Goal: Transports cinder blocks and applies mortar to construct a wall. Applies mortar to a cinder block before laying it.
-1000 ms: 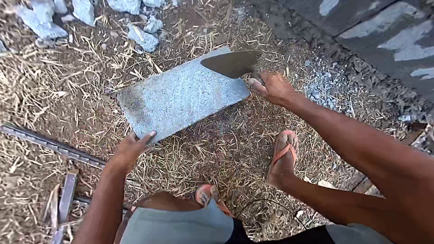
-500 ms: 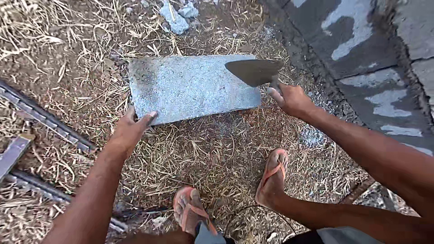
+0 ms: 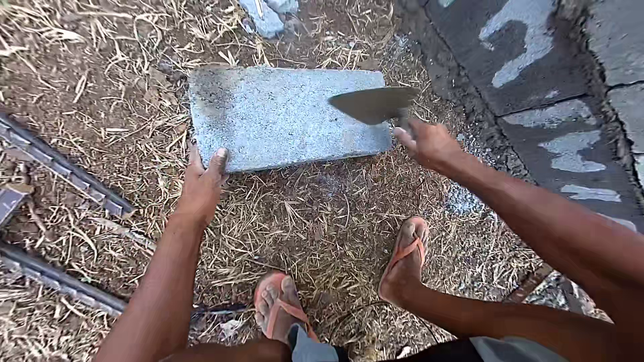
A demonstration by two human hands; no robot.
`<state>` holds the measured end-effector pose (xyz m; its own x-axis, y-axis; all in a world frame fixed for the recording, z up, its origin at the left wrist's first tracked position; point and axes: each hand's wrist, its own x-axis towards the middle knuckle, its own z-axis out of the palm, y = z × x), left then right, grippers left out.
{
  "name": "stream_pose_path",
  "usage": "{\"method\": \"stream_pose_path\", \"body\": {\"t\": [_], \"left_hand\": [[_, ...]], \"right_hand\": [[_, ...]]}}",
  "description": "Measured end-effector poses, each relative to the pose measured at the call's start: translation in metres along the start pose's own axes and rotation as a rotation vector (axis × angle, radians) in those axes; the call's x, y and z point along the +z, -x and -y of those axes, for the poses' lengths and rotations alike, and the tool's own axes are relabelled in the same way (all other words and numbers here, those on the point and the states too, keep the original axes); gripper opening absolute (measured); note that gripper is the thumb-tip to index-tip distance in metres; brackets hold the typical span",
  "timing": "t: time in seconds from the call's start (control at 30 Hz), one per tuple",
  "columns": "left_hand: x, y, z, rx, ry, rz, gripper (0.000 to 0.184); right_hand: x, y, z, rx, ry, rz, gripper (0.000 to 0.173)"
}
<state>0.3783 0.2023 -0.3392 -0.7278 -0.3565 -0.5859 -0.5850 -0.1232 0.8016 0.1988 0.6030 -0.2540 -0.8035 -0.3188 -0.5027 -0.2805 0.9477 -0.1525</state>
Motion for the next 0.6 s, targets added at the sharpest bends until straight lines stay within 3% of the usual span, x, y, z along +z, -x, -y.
{"method": "stream_pose_path", "body": {"t": [0.13,0.2,0.33,0.4,0.6], "left_hand": [[0.0,0.001,0.002,0.006,-0.012,0.001,0.063],[-0.001,0.001,0.001,0.0,-0.014,0.008,0.061],[-0.004,-0.006,0.003,-0.006,-0.04,0.018,0.063],[-0.005,-0.008,0.006,-0.003,-0.059,0.019,0.066],[-0.004,-0.007,0.006,0.009,-0.064,0.028,0.067]], "right_hand": [[0.013,-0.028,0.097,-0.152,-0.002,0.028,0.065],[0.013,-0.031,0.093,-0.184,-0.01,0.026,0.064],[0.001,-0.011,0.005,-0.028,0.018,0.019,0.07],[0.0,-0.008,-0.016,-0.056,0.057,-0.025,0.072],[0.023,-0.025,0.083,-0.314,0.046,-0.001,0.068]]}}
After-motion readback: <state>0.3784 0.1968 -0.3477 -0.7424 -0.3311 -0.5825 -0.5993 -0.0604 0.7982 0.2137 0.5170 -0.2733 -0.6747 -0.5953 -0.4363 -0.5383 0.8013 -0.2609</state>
